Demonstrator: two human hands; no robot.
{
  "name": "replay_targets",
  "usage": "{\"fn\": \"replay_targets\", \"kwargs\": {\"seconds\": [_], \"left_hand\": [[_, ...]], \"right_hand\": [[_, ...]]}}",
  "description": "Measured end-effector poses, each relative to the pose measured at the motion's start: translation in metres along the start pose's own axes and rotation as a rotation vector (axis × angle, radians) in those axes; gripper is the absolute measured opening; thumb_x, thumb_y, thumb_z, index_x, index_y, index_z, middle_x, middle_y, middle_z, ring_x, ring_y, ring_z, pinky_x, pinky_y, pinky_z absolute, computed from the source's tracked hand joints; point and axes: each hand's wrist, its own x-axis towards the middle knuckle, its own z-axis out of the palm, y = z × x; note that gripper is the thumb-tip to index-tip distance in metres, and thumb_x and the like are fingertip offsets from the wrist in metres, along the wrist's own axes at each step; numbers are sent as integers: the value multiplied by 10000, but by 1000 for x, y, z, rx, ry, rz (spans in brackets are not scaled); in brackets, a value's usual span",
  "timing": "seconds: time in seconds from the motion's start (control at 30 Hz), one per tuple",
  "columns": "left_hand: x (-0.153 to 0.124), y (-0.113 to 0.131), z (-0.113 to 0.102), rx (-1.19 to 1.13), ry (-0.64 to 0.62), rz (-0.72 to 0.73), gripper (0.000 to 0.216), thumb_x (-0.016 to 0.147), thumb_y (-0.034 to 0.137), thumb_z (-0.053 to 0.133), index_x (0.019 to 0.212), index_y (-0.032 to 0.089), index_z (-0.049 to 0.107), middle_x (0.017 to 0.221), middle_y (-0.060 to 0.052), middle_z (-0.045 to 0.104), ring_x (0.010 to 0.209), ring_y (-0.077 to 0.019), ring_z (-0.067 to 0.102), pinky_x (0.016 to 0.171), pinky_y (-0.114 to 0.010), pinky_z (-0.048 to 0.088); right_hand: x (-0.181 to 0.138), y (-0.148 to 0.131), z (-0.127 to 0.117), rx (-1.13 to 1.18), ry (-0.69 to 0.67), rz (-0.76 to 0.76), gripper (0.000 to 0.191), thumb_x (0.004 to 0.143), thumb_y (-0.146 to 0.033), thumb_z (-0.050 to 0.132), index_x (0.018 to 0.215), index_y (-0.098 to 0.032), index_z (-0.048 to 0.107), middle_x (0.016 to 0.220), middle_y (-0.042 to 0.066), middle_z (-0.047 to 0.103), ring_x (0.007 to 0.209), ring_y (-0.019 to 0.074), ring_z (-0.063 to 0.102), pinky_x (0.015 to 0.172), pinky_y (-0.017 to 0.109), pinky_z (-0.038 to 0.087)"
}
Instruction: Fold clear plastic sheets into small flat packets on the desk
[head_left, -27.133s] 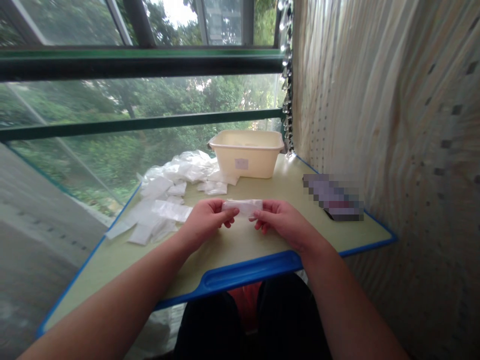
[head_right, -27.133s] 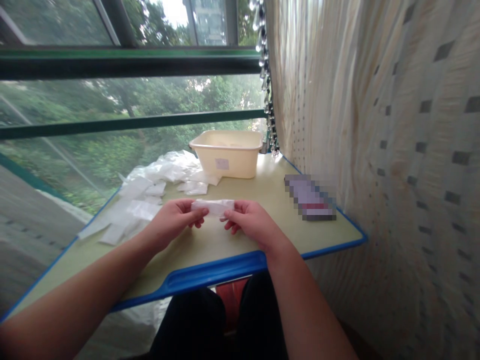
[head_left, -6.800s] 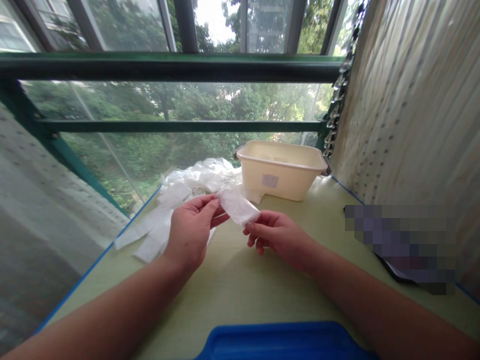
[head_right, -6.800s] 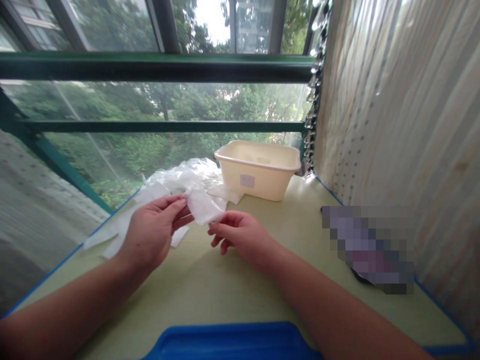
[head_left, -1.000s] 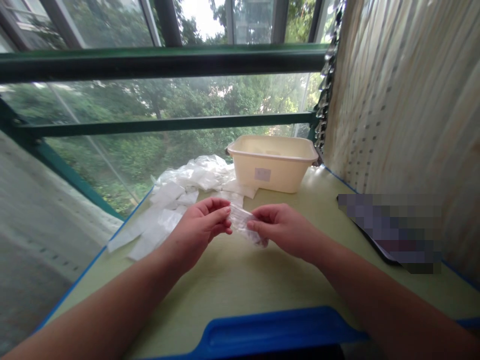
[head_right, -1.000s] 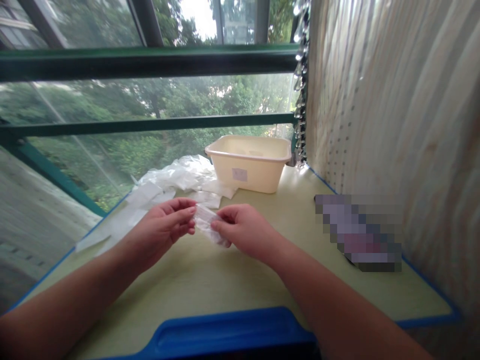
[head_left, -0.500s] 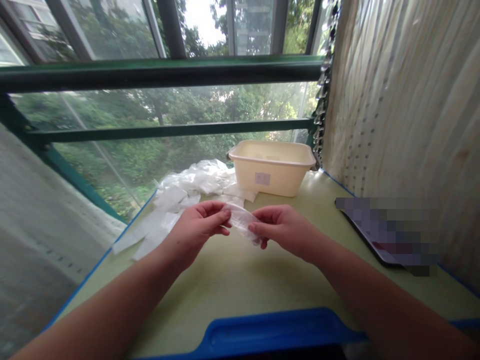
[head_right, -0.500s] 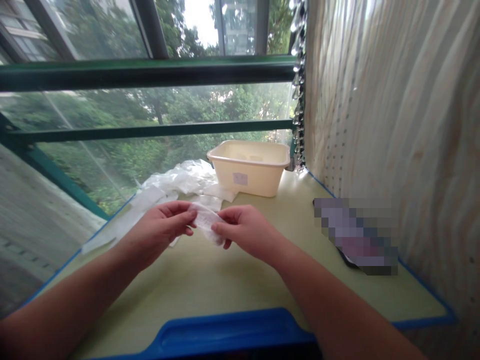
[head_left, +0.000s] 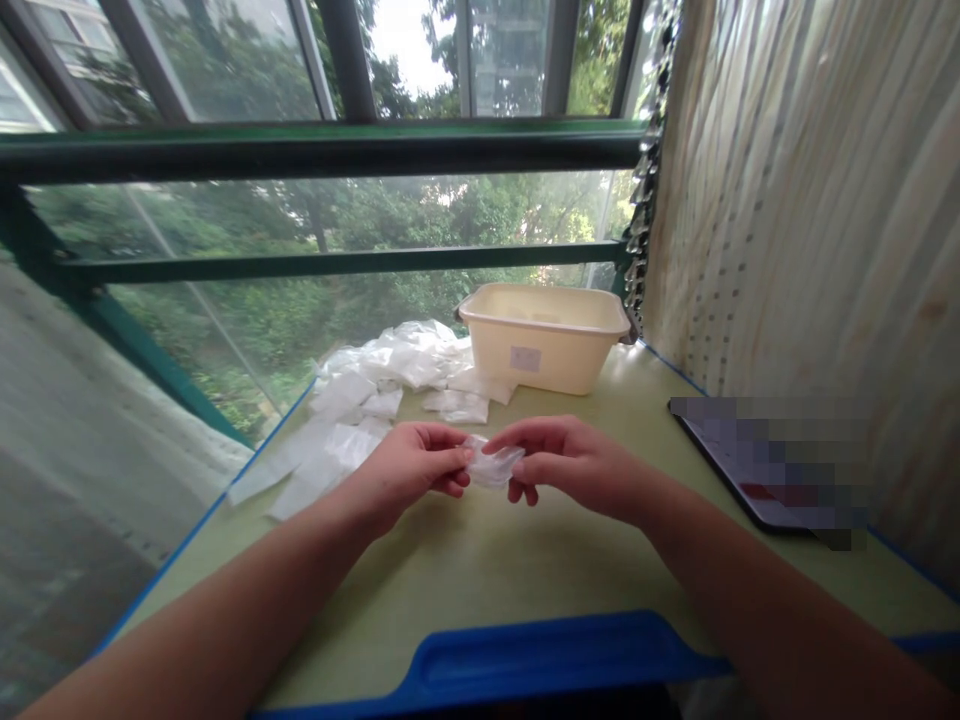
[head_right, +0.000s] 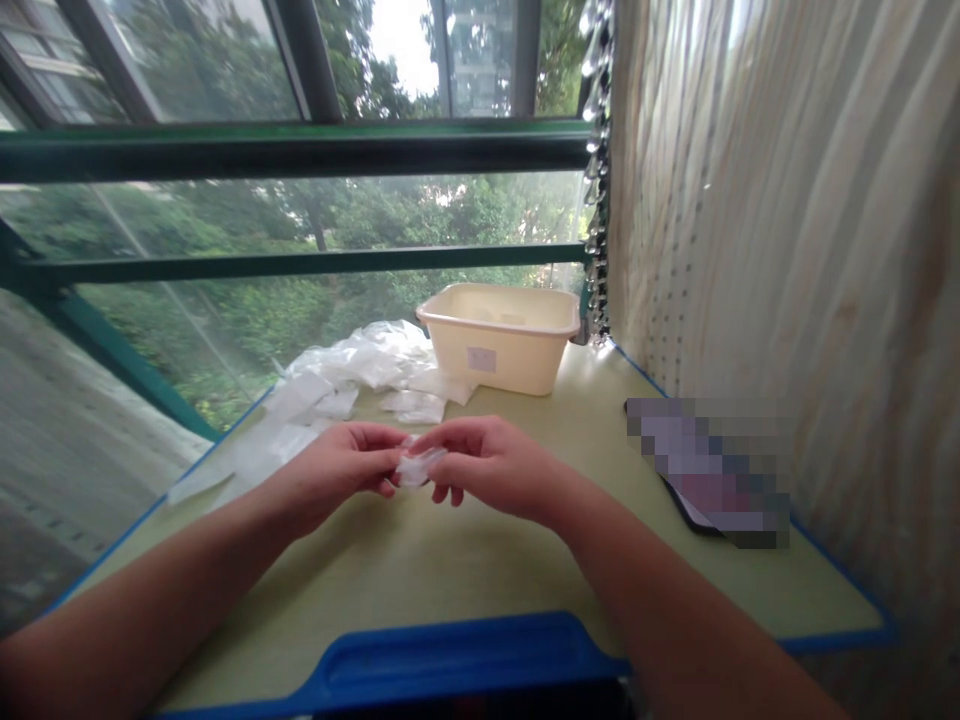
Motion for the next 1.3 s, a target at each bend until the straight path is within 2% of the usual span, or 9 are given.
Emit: {"fn": "replay_targets", "kwargs": {"seconds": [0.1,0.17,0.33,0.47,0.6,0.73,1.03,1.17,1.3], "left_hand": [[1,0,0,20,-36,-3,264,632,205,673,862,76,665,625,-48,637,523,-80,532,497,-183,463],[2,0,-1,66,-58,22,257,642,209,662,863,77,664,624,-50,640,525,-91,540,490,-194,469],[2,-7,0,233,-77,159,237,690,238,621,878,101,666,699,-58,665,538,-120,577,515,-242,503],[-3,-7,2,366,-43,284,241,725,239,586,922,126,665,707,-41,671,540,-126,595,528,-240,507],[-7,-4,4,403,-32,299,251,735,242,575,939,126,665,712,-40,672,548,-130,603,523,-236,512],[-6,-4,6,344,-63,255,249,725,224,583,932,119,672,705,-42,670,559,-125,596,522,-232,519],[-7,-1,8,2,-102,25,291,679,262,656,931,117,661,786,-64,678,697,-148,626,611,-250,538],[-8,0,9,18,-115,41,307,658,289,684,912,119,661,814,-75,682,745,-170,628,621,-263,539],[-10,1,10,56,-115,81,319,671,302,677,930,116,661,811,-78,681,732,-167,623,606,-253,531]], "right_hand": [[0,2,-3,-62,-39,-13,352,690,-104,560,1033,-177,600,709,1,611,620,92,555,567,205,445],[0,5,-4,-170,-19,-4,306,716,-166,566,1017,-180,615,662,-9,585,564,85,518,522,197,414],[0,8,-3,-432,-54,-17,262,733,-342,584,905,-174,689,609,-20,540,541,76,415,507,198,336],[2,11,-1,-540,-110,62,300,756,-409,539,753,-153,695,509,-43,410,499,66,324,455,199,258],[7,15,-1,-562,-22,75,348,757,-462,521,705,-148,664,500,-45,391,487,67,320,438,200,239],[13,21,0,-598,192,52,367,709,-513,562,752,-155,628,496,-54,397,465,66,327,416,193,225],[15,27,3,-490,194,93,254,736,-424,567,766,-173,544,497,-68,438,417,61,406,396,173,272],[16,29,2,-395,199,100,220,740,-372,580,811,-178,506,514,-71,473,412,62,440,390,168,302],[17,26,3,-199,179,202,349,718,-406,613,950,-174,496,636,-35,556,460,71,507,389,167,362]]}}
